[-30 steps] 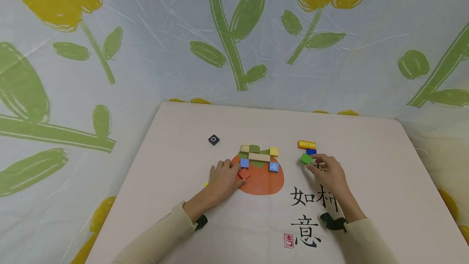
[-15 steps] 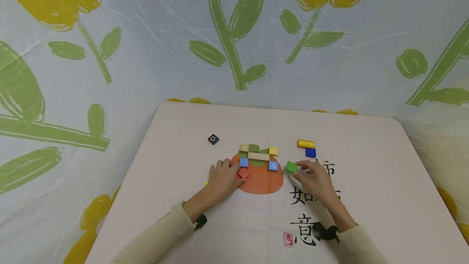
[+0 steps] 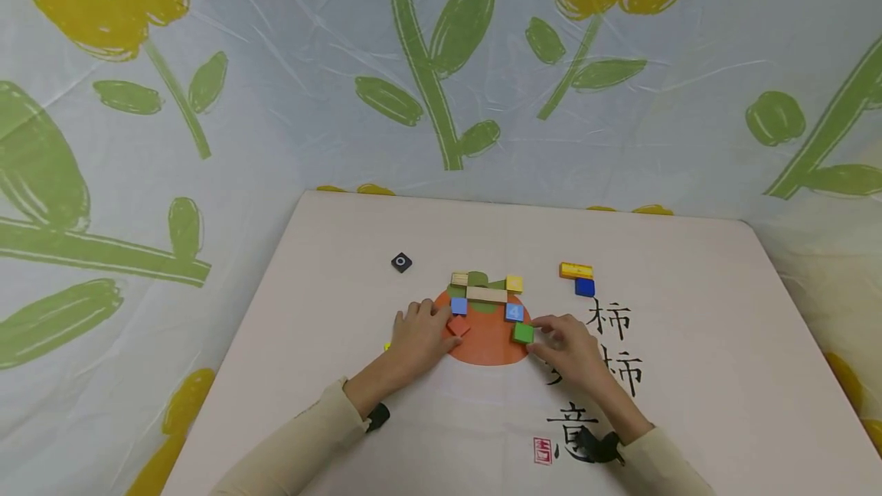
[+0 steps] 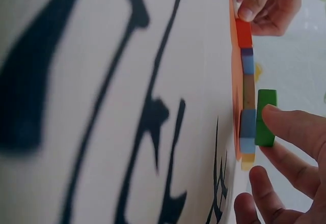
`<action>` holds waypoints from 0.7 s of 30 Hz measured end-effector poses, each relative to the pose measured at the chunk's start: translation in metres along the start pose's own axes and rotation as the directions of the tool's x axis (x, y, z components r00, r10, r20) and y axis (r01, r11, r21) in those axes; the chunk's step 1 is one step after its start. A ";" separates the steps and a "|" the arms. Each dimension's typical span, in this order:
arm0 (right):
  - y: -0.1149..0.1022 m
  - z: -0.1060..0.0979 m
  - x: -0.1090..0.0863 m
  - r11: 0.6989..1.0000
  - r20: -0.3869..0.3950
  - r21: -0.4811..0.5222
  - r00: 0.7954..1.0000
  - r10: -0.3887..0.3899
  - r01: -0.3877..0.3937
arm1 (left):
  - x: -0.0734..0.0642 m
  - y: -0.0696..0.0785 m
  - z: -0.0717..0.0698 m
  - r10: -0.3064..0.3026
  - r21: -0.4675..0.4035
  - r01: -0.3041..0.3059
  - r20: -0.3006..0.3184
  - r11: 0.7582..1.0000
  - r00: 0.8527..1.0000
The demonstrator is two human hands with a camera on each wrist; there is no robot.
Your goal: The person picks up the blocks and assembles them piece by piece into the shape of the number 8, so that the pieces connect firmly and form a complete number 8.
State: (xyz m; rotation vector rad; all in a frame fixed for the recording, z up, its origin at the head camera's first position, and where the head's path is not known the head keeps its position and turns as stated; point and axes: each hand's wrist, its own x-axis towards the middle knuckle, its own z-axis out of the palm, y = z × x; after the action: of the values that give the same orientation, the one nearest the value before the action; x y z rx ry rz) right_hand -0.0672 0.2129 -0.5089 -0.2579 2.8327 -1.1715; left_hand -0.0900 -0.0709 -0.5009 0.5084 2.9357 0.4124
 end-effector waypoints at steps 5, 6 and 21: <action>-0.004 0.004 0.001 0.999 0.023 -0.041 1.000 0.012 -0.011 | 0.000 0.000 -0.001 0.001 -0.001 -0.001 -0.001 1.000 1.000; -0.005 0.005 0.002 0.999 0.027 -0.051 0.999 0.021 -0.020 | 0.000 0.000 -0.001 0.002 -0.002 -0.002 -0.001 1.000 1.000; -0.013 0.012 0.009 0.986 0.011 -0.136 0.995 0.102 -0.100 | 0.001 -0.001 -0.002 0.011 0.007 -0.011 -0.006 1.000 1.000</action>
State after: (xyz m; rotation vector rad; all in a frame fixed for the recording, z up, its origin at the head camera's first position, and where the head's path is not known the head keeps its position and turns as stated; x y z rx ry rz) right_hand -0.0725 0.1935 -0.5082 -0.1290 2.8756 -0.9555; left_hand -0.0916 -0.0719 -0.4999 0.5246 2.9420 0.4061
